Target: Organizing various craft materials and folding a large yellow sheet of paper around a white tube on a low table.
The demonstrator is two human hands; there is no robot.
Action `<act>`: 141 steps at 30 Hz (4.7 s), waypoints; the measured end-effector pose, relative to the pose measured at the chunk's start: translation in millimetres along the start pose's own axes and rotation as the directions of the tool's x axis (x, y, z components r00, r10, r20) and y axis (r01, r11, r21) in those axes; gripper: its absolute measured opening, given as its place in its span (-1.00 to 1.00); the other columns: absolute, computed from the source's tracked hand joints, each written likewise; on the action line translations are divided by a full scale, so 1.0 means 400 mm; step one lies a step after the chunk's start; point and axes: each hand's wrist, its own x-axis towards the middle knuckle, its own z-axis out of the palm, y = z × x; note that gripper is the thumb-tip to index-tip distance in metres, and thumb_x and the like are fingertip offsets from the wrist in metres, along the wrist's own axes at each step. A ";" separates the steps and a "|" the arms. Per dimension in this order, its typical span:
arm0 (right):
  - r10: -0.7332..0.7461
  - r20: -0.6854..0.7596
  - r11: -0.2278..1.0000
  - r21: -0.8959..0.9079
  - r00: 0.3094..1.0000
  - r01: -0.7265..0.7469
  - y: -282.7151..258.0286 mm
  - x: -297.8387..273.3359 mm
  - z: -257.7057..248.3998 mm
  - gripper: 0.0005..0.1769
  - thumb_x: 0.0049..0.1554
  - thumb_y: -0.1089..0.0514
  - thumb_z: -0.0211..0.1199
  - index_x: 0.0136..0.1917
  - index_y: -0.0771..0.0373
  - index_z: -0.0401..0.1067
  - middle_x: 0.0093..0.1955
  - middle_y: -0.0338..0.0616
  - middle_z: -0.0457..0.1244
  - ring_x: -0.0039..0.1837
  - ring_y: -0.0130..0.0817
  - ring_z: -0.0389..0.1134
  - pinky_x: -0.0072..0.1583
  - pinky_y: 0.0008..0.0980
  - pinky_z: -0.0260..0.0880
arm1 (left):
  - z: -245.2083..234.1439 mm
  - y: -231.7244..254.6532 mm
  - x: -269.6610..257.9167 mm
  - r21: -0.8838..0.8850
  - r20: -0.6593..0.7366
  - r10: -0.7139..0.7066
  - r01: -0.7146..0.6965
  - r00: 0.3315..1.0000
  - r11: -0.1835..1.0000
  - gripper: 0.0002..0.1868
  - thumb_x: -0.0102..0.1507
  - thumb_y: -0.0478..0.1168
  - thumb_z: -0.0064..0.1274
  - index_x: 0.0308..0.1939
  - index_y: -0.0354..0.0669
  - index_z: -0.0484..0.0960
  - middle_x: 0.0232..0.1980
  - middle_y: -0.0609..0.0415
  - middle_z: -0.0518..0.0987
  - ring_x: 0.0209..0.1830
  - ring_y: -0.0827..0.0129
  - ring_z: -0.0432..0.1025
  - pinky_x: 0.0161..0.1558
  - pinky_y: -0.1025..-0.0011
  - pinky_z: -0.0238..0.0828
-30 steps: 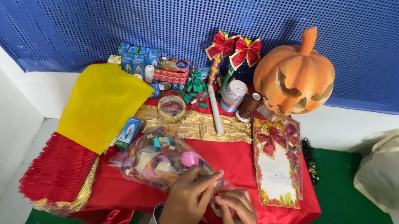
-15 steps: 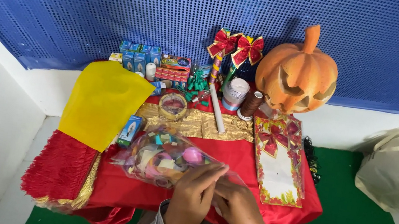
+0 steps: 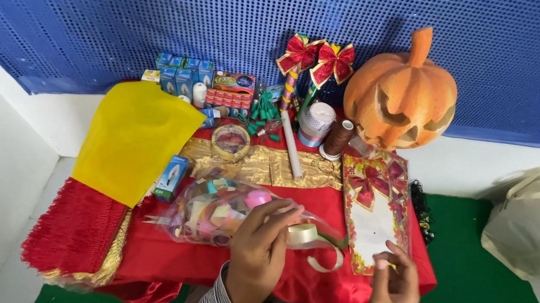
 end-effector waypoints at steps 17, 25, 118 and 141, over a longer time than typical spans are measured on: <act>0.123 0.147 0.972 0.183 0.982 -0.149 0.237 0.005 0.037 -0.79 0.17 0.36 0.29 0.09 0.48 0.50 -0.13 0.01 0.39 -0.13 -0.35 0.37 -0.10 -0.47 0.35 | 0.004 0.004 -0.016 0.081 0.030 -0.006 0.004 1.000 0.997 -0.58 0.14 -0.59 0.00 0.07 -0.31 0.62 0.14 -0.13 0.58 -0.05 0.21 0.59 -0.08 0.38 0.56; -0.126 0.367 0.959 0.284 0.922 0.018 0.201 0.001 0.060 -0.75 0.01 0.44 0.38 0.01 0.41 0.58 -0.02 0.03 0.49 -0.04 -0.28 0.51 0.08 -0.39 0.56 | 0.070 0.011 -0.078 0.042 0.138 0.125 -0.132 0.983 0.990 -0.61 0.13 -0.55 0.04 0.04 -0.34 0.61 0.03 -0.12 0.64 -0.06 0.09 0.60 0.01 0.23 0.57; 0.011 -0.122 0.949 0.314 0.992 0.028 0.298 0.233 0.032 -0.75 0.28 0.30 0.16 0.23 0.23 0.30 0.10 -0.13 0.21 0.06 -0.45 0.25 0.07 -0.55 0.32 | 0.224 -0.296 -0.289 0.446 0.447 -0.117 -0.107 0.887 0.889 -0.08 0.21 0.06 0.15 0.57 -0.16 0.16 0.60 -0.43 -0.12 0.57 -0.44 -0.27 0.35 -0.51 -0.45; -0.717 -0.132 0.697 -0.124 0.685 0.706 -0.148 0.214 0.194 -0.59 0.13 0.62 0.09 0.24 0.48 0.29 0.14 0.15 0.24 0.11 -0.10 0.31 0.24 -0.19 0.42 | 0.098 -0.381 -0.294 0.650 0.212 -0.208 0.021 0.955 0.760 -0.22 0.26 -0.05 0.08 0.49 -0.28 0.18 0.54 -0.41 0.03 0.47 -0.20 0.12 0.28 0.03 0.21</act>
